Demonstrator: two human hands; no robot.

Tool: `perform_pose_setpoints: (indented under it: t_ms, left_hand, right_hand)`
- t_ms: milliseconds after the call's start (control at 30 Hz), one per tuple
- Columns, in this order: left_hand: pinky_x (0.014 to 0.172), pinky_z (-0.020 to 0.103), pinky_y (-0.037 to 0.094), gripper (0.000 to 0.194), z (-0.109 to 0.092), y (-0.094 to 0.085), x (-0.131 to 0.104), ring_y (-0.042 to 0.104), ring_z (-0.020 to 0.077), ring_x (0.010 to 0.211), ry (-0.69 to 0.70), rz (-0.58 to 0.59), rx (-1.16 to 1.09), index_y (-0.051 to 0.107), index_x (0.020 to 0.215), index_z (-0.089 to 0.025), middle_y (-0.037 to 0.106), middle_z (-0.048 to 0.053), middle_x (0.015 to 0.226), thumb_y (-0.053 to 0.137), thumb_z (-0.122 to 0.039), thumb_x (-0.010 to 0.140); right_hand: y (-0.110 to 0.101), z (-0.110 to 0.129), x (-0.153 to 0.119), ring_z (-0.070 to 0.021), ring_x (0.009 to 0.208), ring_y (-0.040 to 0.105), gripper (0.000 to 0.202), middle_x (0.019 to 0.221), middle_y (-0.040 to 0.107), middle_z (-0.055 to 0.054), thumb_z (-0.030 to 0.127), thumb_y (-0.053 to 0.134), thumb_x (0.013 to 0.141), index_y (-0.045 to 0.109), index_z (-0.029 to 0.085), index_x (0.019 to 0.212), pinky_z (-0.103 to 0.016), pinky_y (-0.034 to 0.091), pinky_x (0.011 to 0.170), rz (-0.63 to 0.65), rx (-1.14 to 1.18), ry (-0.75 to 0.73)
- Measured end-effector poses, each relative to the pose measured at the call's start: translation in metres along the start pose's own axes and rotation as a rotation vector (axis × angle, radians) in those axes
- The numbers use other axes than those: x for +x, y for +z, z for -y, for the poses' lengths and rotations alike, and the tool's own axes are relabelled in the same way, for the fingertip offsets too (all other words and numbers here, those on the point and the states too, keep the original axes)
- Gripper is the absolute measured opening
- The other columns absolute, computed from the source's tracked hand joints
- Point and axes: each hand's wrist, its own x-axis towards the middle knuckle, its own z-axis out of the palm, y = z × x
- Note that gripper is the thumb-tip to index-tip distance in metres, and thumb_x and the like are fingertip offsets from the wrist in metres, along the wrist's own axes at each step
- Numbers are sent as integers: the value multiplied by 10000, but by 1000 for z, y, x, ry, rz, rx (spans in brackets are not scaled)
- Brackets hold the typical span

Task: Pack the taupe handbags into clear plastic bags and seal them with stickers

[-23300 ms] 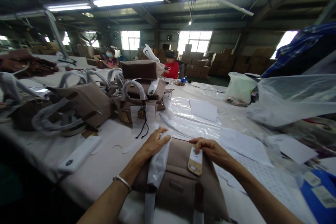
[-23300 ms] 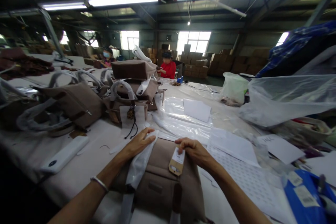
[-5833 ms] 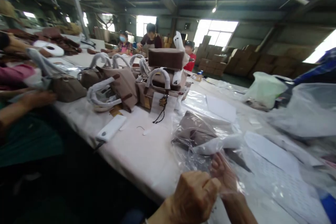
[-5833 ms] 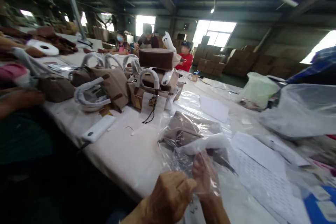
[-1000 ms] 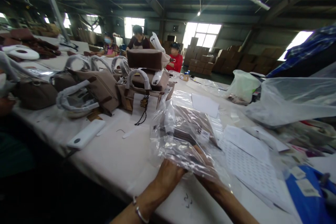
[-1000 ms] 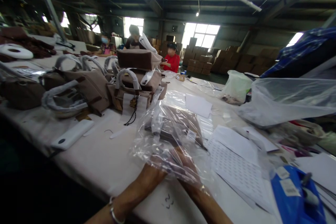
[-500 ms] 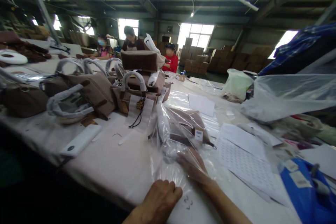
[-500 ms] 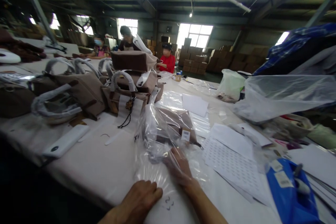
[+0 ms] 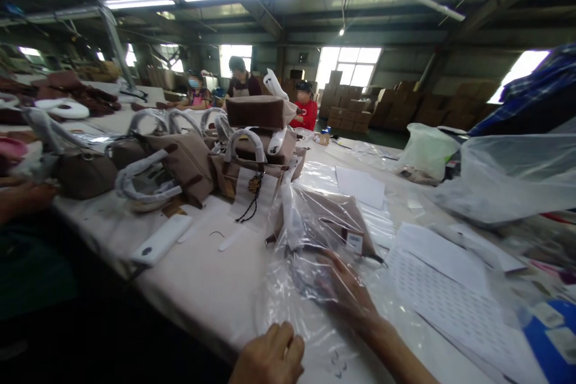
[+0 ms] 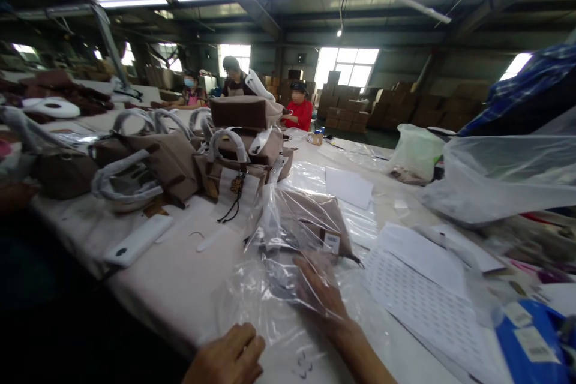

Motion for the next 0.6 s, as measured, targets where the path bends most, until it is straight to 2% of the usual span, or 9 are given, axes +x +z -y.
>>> perform_pose_setpoints:
  t_ms: [67, 133, 233, 300, 367, 433, 467, 533, 600]
  left_hand:
    - [815, 321, 507, 238, 6, -13, 12, 642, 203, 911, 28, -277, 5, 599, 1107, -221, 668, 58, 983, 600, -122, 891]
    - [977, 426, 451, 375, 15, -21, 32, 585, 273, 1114, -24, -436, 67, 543, 1259, -219, 627, 109, 1163, 606, -143, 897]
    - [997, 446, 420, 503, 31, -24, 60, 539, 298, 1172, -129, -493, 152, 490, 1358, -183, 578, 140, 1223, 615, -92, 879]
    - [950, 417, 438, 496, 41, -25, 72, 563, 277, 1099, -175, -561, 178, 506, 1346, -168, 585, 130, 1146, 624, -77, 874]
    - [950, 437, 435, 458, 50, -27, 80, 551, 297, 1117, -221, -631, 201, 538, 1315, -169, 569, 143, 1164, 648, -113, 873]
    - [952, 461, 431, 369, 55, -27, 86, 536, 323, 1150, -247, -631, 198, 582, 1252, -185, 559, 153, 1213, 637, -146, 889]
    - [916, 435, 448, 287, 57, -25, 88, 564, 303, 1100, -234, -598, 168, 607, 1191, -189, 586, 138, 1169, 606, -145, 908]
    - [751, 328, 466, 150, 56, -19, 92, 612, 215, 847, -167, -512, 59, 628, 1028, -185, 627, 72, 924, 519, -119, 948]
    - [593, 278, 407, 187, 51, -9, 93, 545, 162, 619, -92, -470, -53, 598, 916, -184, 561, 11, 706, 440, -102, 975]
  right_hand:
    - [-5, 5, 10, -315, 1387, 415, 443, 1521, 436, -65, 403, 493, 971, 509, 318, 1406, -555, 392, 1117, -24, -2, -32]
    - [-13, 14, 25, -322, 1429, 342, 511, 1549, 394, -62, 430, 481, 974, 428, 317, 1469, -581, 298, 1164, -77, -6, -96]
    - [-25, 27, 55, -311, 1450, 303, 572, 1527, 429, -57, 443, 466, 979, 339, 309, 1521, -574, 260, 1182, -81, -32, -162]
    - [-26, 31, 74, -289, 1442, 328, 548, 1493, 478, -17, 425, 483, 973, 371, 341, 1502, -533, 319, 1169, -38, -47, -211]
    - [-20, 31, 90, -271, 1425, 365, 499, 1459, 519, 18, 380, 507, 962, 442, 369, 1456, -492, 372, 1149, -18, -49, -260]
    - [-10, 29, 102, -262, 1412, 387, 478, 1437, 543, 17, 330, 532, 945, 494, 364, 1421, -467, 372, 1152, -9, -76, -302]
    - [-5, 29, 107, -262, 1409, 390, 477, 1435, 546, 5, 312, 540, 938, 507, 349, 1412, -466, 359, 1160, -6, -101, -339]
    - [5, 31, 115, -263, 1405, 393, 462, 1440, 539, -12, 300, 551, 928, 534, 322, 1389, -473, 329, 1178, -21, -145, -419]
    - [13, 36, 122, -267, 1398, 399, 420, 1434, 545, -20, 284, 533, 937, 565, 295, 1356, -495, 312, 1183, -76, -153, -443]
